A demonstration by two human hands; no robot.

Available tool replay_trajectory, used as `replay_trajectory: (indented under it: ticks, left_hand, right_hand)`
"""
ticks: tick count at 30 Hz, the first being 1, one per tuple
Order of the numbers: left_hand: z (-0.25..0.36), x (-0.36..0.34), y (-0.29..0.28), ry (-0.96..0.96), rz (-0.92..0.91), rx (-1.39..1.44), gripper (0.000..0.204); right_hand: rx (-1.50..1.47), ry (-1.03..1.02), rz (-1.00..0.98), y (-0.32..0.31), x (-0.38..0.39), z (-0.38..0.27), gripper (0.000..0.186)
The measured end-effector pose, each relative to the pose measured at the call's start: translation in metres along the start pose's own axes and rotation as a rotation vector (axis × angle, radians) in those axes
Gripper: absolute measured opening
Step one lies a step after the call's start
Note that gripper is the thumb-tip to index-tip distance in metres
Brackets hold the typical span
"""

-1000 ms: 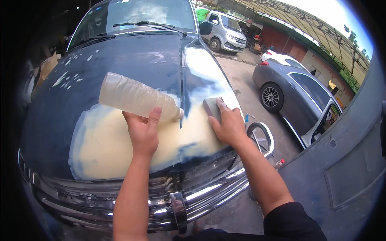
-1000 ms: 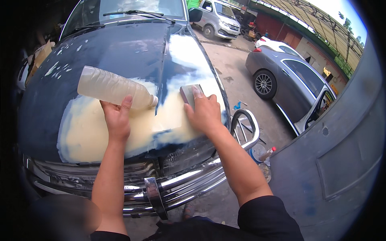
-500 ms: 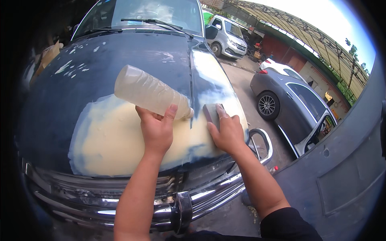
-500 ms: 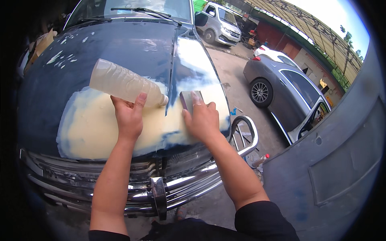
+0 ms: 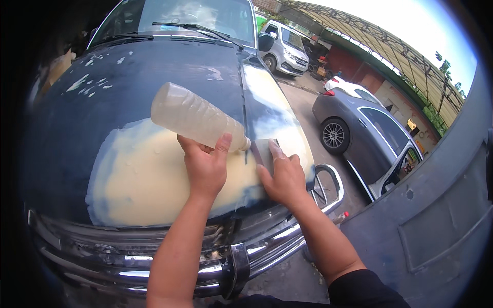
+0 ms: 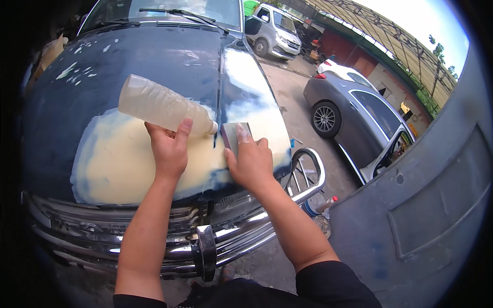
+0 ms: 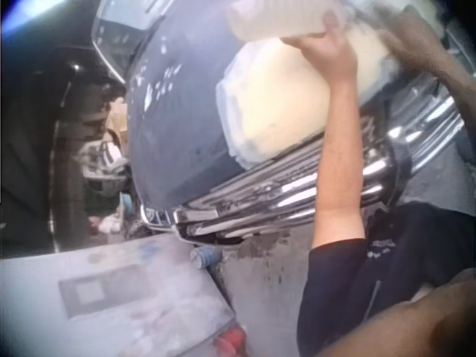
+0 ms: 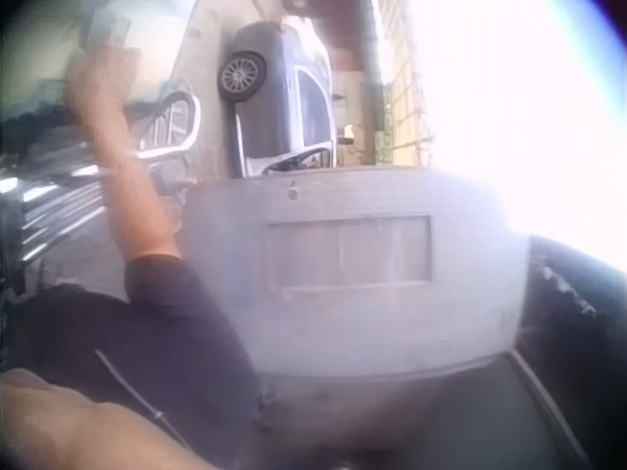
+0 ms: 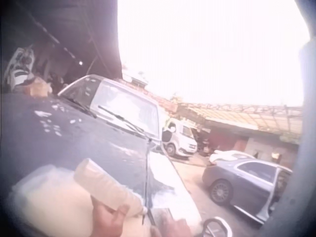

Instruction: The person pours liquid from a plastic bottle onto the hood of a dark-colored pickup truck and rubs the surface with a sanding block. The person briefly walks to a bucket, dips the block, and returns to continue sanding the hood.

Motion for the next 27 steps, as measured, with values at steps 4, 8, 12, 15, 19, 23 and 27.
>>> replay_trajectory:
  ticks: [4, 8, 12, 15, 19, 23, 27]
  left_hand:
    - [-0.002, 0.003, -0.011, 0.004, 0.014, -0.055, 0.068]
    - [-0.002, 0.005, 0.028, -0.036, -0.034, 0.005, 0.068]
    - [0.001, 0.001, 0.011, -0.028, -0.021, 0.016, 0.065]
    - [-0.001, 0.000, -0.006, -0.001, 0.006, 0.014, 0.065]
    - [-0.003, 0.001, -0.003, 0.011, 0.008, -0.024, 0.069]
    - [-0.003, 0.003, 0.019, 0.013, -0.027, 0.023, 0.071]
    - [0.001, 0.002, 0.006, -0.011, -0.005, -0.012, 0.069]
  right_hand:
    - [-0.049, -0.024, 0.056, 0.003, 0.018, -0.017, 0.067]
    - [0.103, 0.290, -0.070, 0.017, -0.080, 0.064, 0.066]
    - [0.059, 0.203, -0.125, 0.014, -0.050, 0.021, 0.067]
    - [-0.030, -0.049, 0.054, -0.004, 0.032, -0.027, 0.068]
    - [-0.005, 0.077, -0.013, -0.002, 0.006, -0.011, 0.067]
    - [0.075, 0.275, -0.103, 0.016, -0.069, 0.055, 0.066]
    - [0.019, 0.175, -0.102, 0.006, -0.028, 0.029, 0.066]
Point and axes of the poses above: each hand's wrist, its own x-axis away from the middle knuckle, its own y-axis out of the palm, z = x × y, the point moved 8 cm from there along -x, towards the middle knuckle, and after that the axes turned 9 degrees about x, right-handed, at the moved point
